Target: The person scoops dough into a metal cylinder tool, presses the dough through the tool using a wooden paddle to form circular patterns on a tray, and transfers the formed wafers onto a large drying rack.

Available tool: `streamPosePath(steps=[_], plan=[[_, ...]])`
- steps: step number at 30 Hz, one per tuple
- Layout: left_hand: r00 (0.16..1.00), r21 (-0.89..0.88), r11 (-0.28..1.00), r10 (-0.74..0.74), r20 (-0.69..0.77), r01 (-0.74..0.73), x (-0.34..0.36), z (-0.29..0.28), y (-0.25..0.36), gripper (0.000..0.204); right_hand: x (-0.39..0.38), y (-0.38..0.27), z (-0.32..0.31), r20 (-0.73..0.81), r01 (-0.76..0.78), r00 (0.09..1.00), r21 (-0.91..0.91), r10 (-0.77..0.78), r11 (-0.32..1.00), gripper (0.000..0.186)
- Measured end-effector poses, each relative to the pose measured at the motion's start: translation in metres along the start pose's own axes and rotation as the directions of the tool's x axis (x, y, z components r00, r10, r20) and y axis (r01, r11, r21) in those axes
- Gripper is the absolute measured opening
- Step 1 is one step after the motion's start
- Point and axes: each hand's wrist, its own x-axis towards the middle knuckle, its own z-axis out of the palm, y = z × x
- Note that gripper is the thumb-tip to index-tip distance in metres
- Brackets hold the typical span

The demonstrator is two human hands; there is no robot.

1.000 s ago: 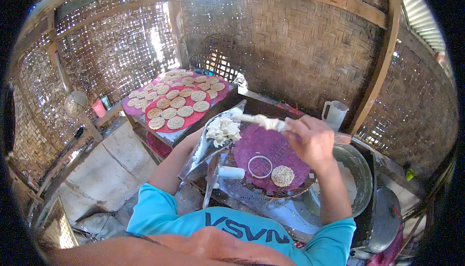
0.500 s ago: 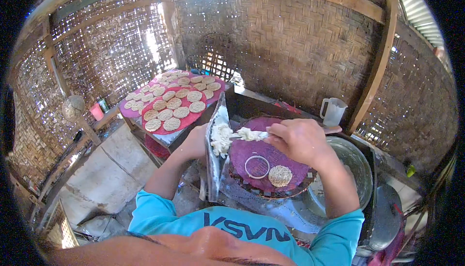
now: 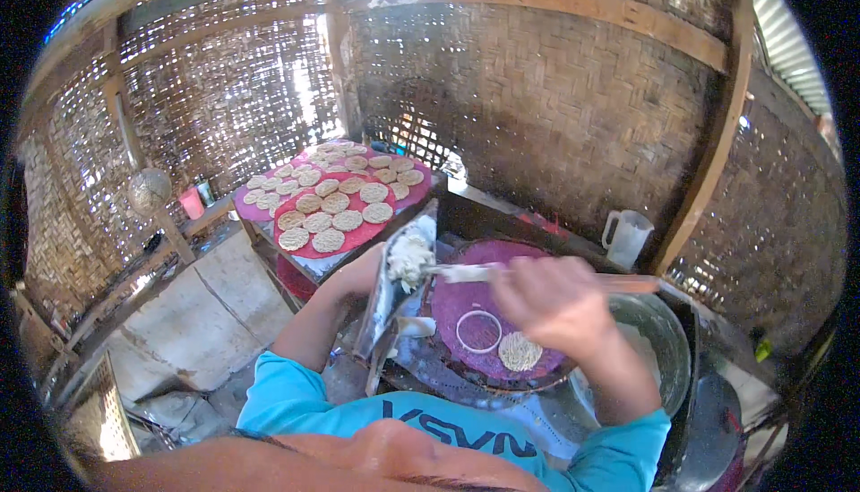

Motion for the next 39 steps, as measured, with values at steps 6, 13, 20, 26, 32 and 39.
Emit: streamPosePath(steps=[6, 13, 20, 26, 32, 39], plan=[[0.998, 0.072, 0.997, -0.010, -0.064, 0.014, 0.018, 0.007, 0.002, 0.032, -0.003, 0.017, 0.002, -0.049, -0.195, 0.979, 0.090, 0.200, 0.977, 0.020], [0.988, 0.178, 0.972, -0.156, -0.005, 0.155, 0.031, 0.019, 0.045, 0.040, 0.001, -0.001, 0.023, 0.057, -0.049, 0.997, 0.097, 0.043, 0.994, 0.020], [0.980, 0.224, 0.960, -0.187, 0.074, 0.166, 0.034, 0.005, 0.021, 0.037, -0.024, 0.013, 0.007, 0.039, -0.183, 0.983, 0.073, 0.181, 0.980, 0.020], [0.984, -0.093, 0.988, 0.111, -0.142, -0.125, 0.070, 0.012, 0.071, 0.040, -0.046, -0.009, 0.034, 0.276, -0.525, 0.388, 0.850, 0.880, -0.035, 0.014], [0.954, -0.027, 0.971, 0.226, -0.196, -0.236, 0.082, 0.004, 0.072, 0.042, -0.095, -0.022, 0.057, 0.173, -0.644, 0.387, 0.753, 0.906, 0.132, 0.019], [0.916, -0.175, 0.907, 0.349, -0.200, -0.384, 0.106, 0.034, 0.066, 0.032, -0.068, -0.011, 0.050, -0.262, -0.574, 0.672, 0.407, 0.693, 0.710, 0.018]])
